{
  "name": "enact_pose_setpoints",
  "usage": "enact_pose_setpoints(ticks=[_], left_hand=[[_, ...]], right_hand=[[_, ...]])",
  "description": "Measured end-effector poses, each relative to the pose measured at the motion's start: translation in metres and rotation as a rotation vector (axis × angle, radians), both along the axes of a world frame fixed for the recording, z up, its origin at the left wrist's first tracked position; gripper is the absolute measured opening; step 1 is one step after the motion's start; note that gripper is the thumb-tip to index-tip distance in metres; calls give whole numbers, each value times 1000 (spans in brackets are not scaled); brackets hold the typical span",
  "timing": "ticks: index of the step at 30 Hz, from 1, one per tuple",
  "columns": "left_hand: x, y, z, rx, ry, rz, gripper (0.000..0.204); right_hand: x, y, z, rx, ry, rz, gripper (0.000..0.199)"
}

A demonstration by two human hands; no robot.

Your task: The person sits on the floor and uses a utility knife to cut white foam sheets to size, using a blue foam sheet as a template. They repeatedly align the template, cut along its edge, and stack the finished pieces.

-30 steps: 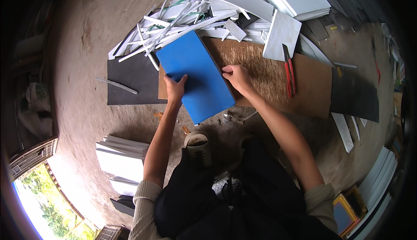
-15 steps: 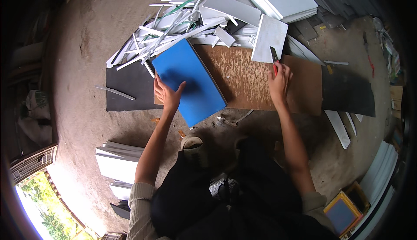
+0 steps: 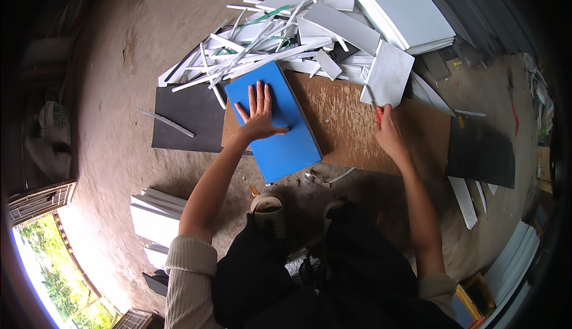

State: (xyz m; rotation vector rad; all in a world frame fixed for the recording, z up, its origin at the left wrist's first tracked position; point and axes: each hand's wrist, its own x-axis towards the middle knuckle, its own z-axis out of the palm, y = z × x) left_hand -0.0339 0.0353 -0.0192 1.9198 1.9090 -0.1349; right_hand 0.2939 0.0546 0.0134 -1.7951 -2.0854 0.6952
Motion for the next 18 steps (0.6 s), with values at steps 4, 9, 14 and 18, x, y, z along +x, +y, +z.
enact_pose_setpoints(ticks=[4,9,14,18], left_hand=[[5,0,0,31,-53,53,142],[14,2,7,39,-67,78,138],[8,2,3,20,-86,83,138],[8,2,5,9,-94,84,137]], right_hand=[[-88,27,15,-126,67,316,26],[-175,60,11,-51,-237,345,30],[-204,62,-3,-91,-196,286,31],[-204,62,0,-81,-225,230,30]])
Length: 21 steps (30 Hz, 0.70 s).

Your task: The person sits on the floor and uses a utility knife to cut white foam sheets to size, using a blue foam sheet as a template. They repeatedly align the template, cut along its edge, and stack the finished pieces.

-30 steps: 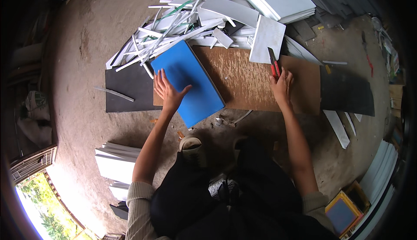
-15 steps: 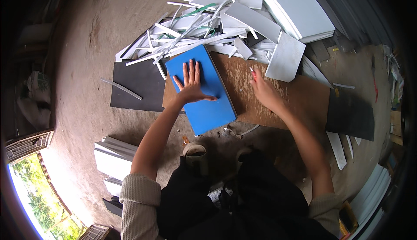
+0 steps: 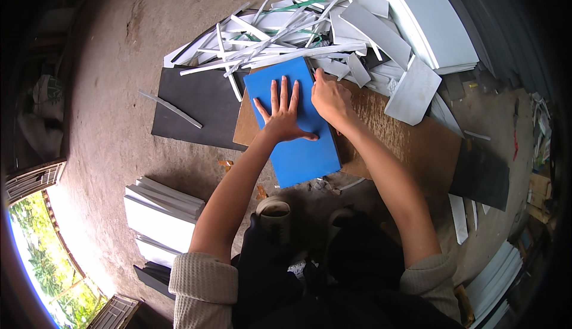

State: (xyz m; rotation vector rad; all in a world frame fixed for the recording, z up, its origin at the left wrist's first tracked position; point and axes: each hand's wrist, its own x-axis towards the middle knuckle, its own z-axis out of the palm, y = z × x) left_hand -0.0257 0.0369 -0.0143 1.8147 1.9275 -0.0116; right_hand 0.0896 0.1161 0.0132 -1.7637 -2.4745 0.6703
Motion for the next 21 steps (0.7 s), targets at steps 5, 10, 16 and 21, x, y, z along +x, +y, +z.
enact_pose_setpoints(ticks=[5,10,16,21], left_hand=[[1,0,0,16,-12,0,136],[0,-1,-1,44,-20,0,136],[0,-2,0,53,-18,7,136],[1,-2,0,55,-27,9,135]], right_hand=[[3,9,-4,-35,-16,41,29],[-1,13,-6,-10,-29,84,23],[-5,14,-4,-34,-51,52,23],[-8,17,-6,-47,-42,37,24]])
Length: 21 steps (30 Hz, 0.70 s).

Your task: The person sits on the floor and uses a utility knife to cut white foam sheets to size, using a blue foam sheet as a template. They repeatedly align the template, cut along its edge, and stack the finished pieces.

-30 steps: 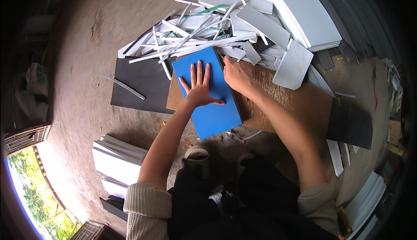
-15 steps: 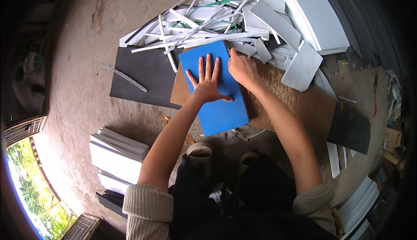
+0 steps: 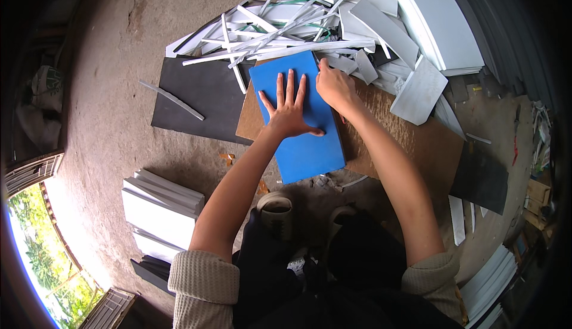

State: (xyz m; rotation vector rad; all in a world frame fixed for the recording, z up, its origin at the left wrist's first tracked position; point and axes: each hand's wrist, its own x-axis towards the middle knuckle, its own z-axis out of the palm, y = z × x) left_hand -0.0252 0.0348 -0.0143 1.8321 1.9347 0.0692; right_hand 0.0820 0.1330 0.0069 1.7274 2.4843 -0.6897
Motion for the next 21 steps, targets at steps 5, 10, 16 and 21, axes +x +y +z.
enact_pose_setpoints(ticks=[5,10,16,21], left_hand=[[-1,-1,0,0,10,2,134],[1,-1,0,31,16,11,134],[3,-2,0,39,44,18,134],[3,-3,-9,53,69,25,137]], right_hand=[[-2,1,-1,0,44,-11,25],[-12,15,0,-107,9,-17,29],[-15,5,19,-378,-147,-129,39],[31,-62,25,-369,-151,-109,32]])
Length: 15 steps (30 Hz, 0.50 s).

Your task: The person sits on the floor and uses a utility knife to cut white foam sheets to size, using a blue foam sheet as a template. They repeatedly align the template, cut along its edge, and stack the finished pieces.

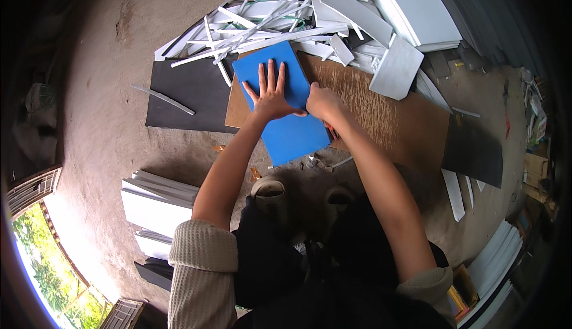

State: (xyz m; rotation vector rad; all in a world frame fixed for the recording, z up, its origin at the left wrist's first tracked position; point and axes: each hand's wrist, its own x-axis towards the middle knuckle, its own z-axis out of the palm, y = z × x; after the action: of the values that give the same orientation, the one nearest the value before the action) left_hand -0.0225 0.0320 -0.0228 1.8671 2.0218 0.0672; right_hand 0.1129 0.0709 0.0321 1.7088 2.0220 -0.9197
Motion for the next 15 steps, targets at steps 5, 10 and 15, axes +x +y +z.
enact_pose_setpoints(ticks=[5,10,15], left_hand=[[1,2,3,-52,49,1,136],[6,5,8,-124,89,-1,135],[1,4,8,-107,73,-2,137]], right_hand=[[62,-89,-3,69,58,-20,29],[93,-138,6,31,92,-70,29],[98,-113,27,59,62,109,26]])
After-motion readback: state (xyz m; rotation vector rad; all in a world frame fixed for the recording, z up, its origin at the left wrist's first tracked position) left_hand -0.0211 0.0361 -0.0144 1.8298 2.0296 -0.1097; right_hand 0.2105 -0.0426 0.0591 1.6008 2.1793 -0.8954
